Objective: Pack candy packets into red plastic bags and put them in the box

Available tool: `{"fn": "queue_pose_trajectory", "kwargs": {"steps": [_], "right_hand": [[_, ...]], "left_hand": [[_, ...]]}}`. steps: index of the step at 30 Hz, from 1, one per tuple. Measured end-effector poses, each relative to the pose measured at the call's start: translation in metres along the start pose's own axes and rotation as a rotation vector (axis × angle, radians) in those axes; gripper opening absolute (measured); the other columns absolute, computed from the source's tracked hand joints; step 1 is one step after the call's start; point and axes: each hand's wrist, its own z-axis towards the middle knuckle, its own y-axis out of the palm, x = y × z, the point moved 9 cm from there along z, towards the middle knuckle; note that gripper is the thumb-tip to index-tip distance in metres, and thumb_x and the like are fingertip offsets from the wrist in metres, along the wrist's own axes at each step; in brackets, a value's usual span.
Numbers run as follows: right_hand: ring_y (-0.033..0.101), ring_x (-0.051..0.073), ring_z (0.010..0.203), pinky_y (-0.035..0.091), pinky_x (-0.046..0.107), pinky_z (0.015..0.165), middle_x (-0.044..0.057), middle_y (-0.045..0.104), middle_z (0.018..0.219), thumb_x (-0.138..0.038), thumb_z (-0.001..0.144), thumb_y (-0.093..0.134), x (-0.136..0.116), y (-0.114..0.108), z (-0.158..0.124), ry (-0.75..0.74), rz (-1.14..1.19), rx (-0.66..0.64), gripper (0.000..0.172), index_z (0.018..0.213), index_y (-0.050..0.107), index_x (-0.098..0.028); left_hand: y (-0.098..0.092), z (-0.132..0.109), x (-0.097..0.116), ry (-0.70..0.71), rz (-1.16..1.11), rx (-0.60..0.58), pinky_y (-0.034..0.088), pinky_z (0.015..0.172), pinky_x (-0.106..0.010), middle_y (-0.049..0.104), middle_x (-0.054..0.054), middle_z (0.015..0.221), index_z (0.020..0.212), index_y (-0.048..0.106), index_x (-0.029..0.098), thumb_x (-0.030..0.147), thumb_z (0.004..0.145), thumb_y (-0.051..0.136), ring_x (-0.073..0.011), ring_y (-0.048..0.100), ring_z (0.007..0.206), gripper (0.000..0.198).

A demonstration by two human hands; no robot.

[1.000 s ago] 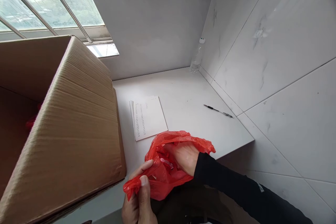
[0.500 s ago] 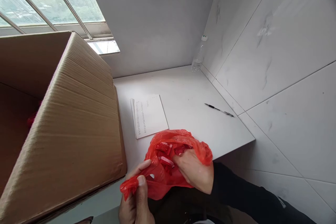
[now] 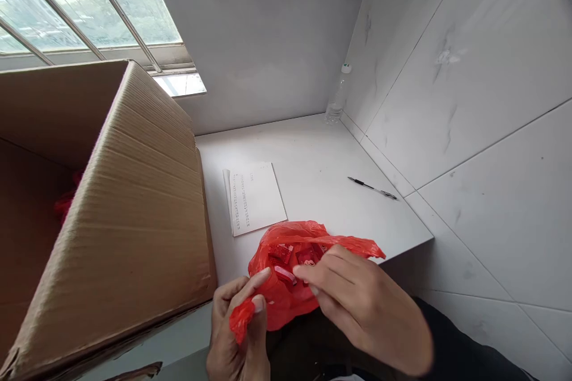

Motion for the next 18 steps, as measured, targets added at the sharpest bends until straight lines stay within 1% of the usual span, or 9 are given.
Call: {"fn": "queue_pose_trajectory", "kwargs": {"steps": [1, 3, 5, 7, 9, 11, 14, 16, 18], "right_hand": [[0.067, 0.018, 0.097, 0.059, 0.03, 0.084, 0.004, 0.071, 0.1, -0.011, 0.097, 0.051, -0.008, -0.019, -0.005, -0.042, 0.011, 0.077, 0.037, 0.13, 0.062, -0.024], [0.059, 0.024, 0.121, 0.056, 0.038, 0.098, 0.008, 0.065, 0.123, -0.014, 0.094, 0.06, -0.007, -0.048, -0.015, -0.025, -0.108, 0.219, 0.046, 0.138, 0.057, -0.028], [0.05, 0.031, 0.133, 0.054, 0.049, 0.102, 0.01, 0.058, 0.135, -0.021, 0.093, 0.064, 0.012, -0.059, -0.024, 0.076, -0.257, 0.25, 0.055, 0.145, 0.052, -0.032], [0.055, 0.032, 0.125, 0.058, 0.05, 0.094, 0.011, 0.06, 0.129, -0.027, 0.097, 0.059, 0.037, -0.056, -0.029, 0.186, -0.29, 0.181, 0.048, 0.144, 0.053, -0.031], [0.063, 0.026, 0.108, 0.061, 0.041, 0.082, 0.008, 0.065, 0.114, -0.03, 0.101, 0.052, 0.058, -0.051, -0.033, 0.269, -0.208, 0.111, 0.034, 0.134, 0.06, -0.031], [0.066, 0.02, 0.097, 0.061, 0.033, 0.073, 0.005, 0.066, 0.109, -0.034, 0.104, 0.047, 0.071, -0.054, -0.036, 0.341, -0.107, 0.097, 0.028, 0.127, 0.063, -0.033], [0.069, 0.015, 0.087, 0.059, 0.026, 0.064, 0.002, 0.066, 0.113, -0.04, 0.103, 0.05, 0.08, -0.066, -0.038, 0.409, -0.028, 0.117, 0.03, 0.131, 0.059, -0.036], [0.07, 0.015, 0.084, 0.056, 0.024, 0.058, 0.002, 0.068, 0.112, -0.041, 0.102, 0.053, 0.083, -0.075, -0.04, 0.43, -0.005, 0.136, 0.028, 0.128, 0.061, -0.035], [0.07, 0.015, 0.083, 0.053, 0.023, 0.053, 0.002, 0.07, 0.108, -0.041, 0.101, 0.054, 0.086, -0.084, -0.042, 0.457, 0.024, 0.17, 0.022, 0.118, 0.066, -0.033]], "left_hand": [[-0.002, 0.001, 0.005, 0.043, 0.018, 0.012, 0.044, 0.09, -0.029, 0.058, -0.002, 0.105, 0.104, 0.081, 0.037, 0.045, 0.09, 0.068, -0.0202, 0.054, 0.1, 0.021], [-0.005, 0.002, 0.016, 0.124, 0.036, 0.031, 0.043, 0.091, -0.029, 0.055, -0.001, 0.108, 0.106, 0.08, 0.043, 0.039, 0.091, 0.069, -0.0197, 0.052, 0.103, 0.02], [-0.004, 0.003, 0.027, 0.193, 0.034, 0.023, 0.042, 0.095, -0.03, 0.057, -0.001, 0.115, 0.106, 0.08, 0.045, 0.035, 0.092, 0.068, -0.02, 0.053, 0.109, 0.021], [-0.002, 0.006, 0.034, 0.215, 0.018, -0.01, 0.043, 0.1, -0.032, 0.061, -0.002, 0.12, 0.105, 0.081, 0.041, 0.035, 0.094, 0.066, -0.0217, 0.055, 0.115, 0.02], [0.004, 0.011, 0.037, 0.202, -0.024, -0.08, 0.046, 0.103, -0.035, 0.067, -0.004, 0.12, 0.1, 0.082, 0.034, 0.038, 0.096, 0.062, -0.0243, 0.059, 0.118, 0.021], [0.01, 0.016, 0.04, 0.186, -0.106, -0.163, 0.048, 0.106, -0.038, 0.072, -0.005, 0.114, 0.093, 0.08, 0.029, 0.038, 0.099, 0.056, -0.0256, 0.063, 0.117, 0.026], [0.013, 0.025, 0.044, 0.154, -0.262, -0.241, 0.047, 0.11, -0.044, 0.074, -0.004, 0.1, 0.088, 0.075, 0.026, 0.037, 0.101, 0.053, -0.0247, 0.066, 0.113, 0.028], [0.014, 0.032, 0.043, 0.078, -0.365, -0.263, 0.051, 0.106, -0.044, 0.072, -0.002, 0.082, 0.085, 0.073, 0.024, 0.039, 0.101, 0.053, -0.0231, 0.07, 0.102, 0.029], [0.018, 0.039, 0.039, -0.042, -0.467, -0.298, 0.058, 0.088, -0.038, 0.058, 0.002, 0.057, 0.082, 0.07, 0.023, 0.042, 0.101, 0.053, -0.0182, 0.069, 0.075, 0.032]]}}
